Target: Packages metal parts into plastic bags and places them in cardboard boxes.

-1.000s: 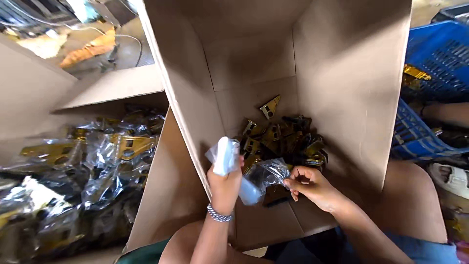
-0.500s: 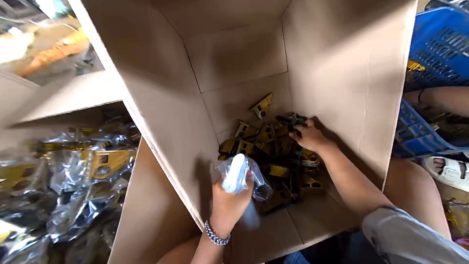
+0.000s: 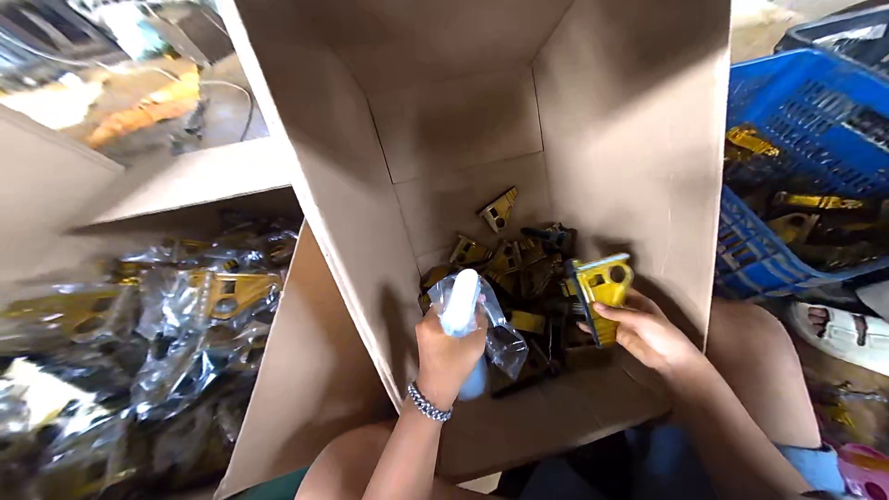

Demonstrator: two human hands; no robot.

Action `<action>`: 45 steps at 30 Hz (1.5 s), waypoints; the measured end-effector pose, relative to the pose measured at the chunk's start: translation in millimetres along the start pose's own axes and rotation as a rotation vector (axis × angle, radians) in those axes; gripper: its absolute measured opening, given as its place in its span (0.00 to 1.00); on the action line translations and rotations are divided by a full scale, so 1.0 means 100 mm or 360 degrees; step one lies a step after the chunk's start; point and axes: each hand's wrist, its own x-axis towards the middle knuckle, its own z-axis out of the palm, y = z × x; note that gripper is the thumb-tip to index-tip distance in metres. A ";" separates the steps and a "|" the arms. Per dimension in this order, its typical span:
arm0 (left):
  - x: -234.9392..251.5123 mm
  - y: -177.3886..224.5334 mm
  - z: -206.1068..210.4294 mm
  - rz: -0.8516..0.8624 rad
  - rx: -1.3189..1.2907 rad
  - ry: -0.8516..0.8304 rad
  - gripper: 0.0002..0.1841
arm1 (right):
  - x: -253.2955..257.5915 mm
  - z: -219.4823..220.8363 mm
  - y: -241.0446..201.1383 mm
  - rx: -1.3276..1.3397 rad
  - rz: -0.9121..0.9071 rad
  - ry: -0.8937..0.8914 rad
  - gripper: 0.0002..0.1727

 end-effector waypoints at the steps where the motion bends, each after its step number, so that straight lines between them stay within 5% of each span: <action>1: 0.00 0.00 0.01 0.0050 -0.0031 0.0026 0.18 | -0.15 0.00 -0.06 0.0040 -0.0108 -0.0065 0.26; 4: -0.01 -0.03 0.05 0.0203 -0.0154 0.0081 0.19 | -0.50 0.08 -0.18 -0.0126 -0.0291 -0.0470 0.23; 7: -0.08 0.05 0.11 0.0172 -0.0304 0.0050 0.19 | -0.65 0.37 -0.19 -0.0353 -0.0104 -0.0960 0.30; 9: -0.12 0.12 0.10 0.0144 -0.0343 0.0016 0.21 | -0.65 0.64 -0.12 -0.0486 -0.0214 -0.0677 0.24; 12: -0.13 0.24 0.05 -0.0174 -0.0608 -0.0059 0.24 | -0.50 0.80 0.03 -0.1475 -0.1012 -0.0329 0.26; 15: -0.13 0.41 -0.03 -0.0686 -0.0885 -0.0176 0.20 | -0.55 1.05 -0.06 -0.2241 -0.0629 -0.0596 0.33; 17: -0.16 0.33 -0.02 -0.0554 -0.0699 -0.0209 0.20 | -0.41 1.12 -0.03 -0.2078 -0.0405 -0.0620 0.38; 21: -0.14 0.10 -0.02 -0.0069 -0.0013 -0.0076 0.27 | -0.20 1.15 0.10 -0.1447 -0.0396 -0.0675 0.49; 24: -0.06 0.04 -0.07 0.0061 -0.0015 0.0222 0.27 | -0.31 1.10 0.03 -0.0757 -0.0206 -0.0794 0.43; 27: -0.12 0.08 -0.06 0.0264 -0.0078 0.0279 0.22 | -0.32 1.06 0.08 -0.0386 -0.0428 -0.0583 0.34; 31: -0.34 0.23 0.02 0.0278 -0.0060 0.0014 0.17 | -0.32 1.07 0.12 -0.0423 -0.0529 -0.0657 0.41; 34: -0.29 0.23 -0.01 0.0102 -0.0376 -0.0036 0.16 | -0.45 1.11 0.14 -0.0268 -0.0430 -0.0684 0.30; 39: -0.09 0.25 -0.10 -0.0240 -0.0762 0.0201 0.35 | -0.52 1.10 0.17 -0.0266 -0.1064 -0.0788 0.16; 45: -0.14 0.27 -0.07 -0.0211 -0.0769 0.0183 0.26 | -0.13 1.11 0.11 -0.1072 -0.1415 -0.0230 0.27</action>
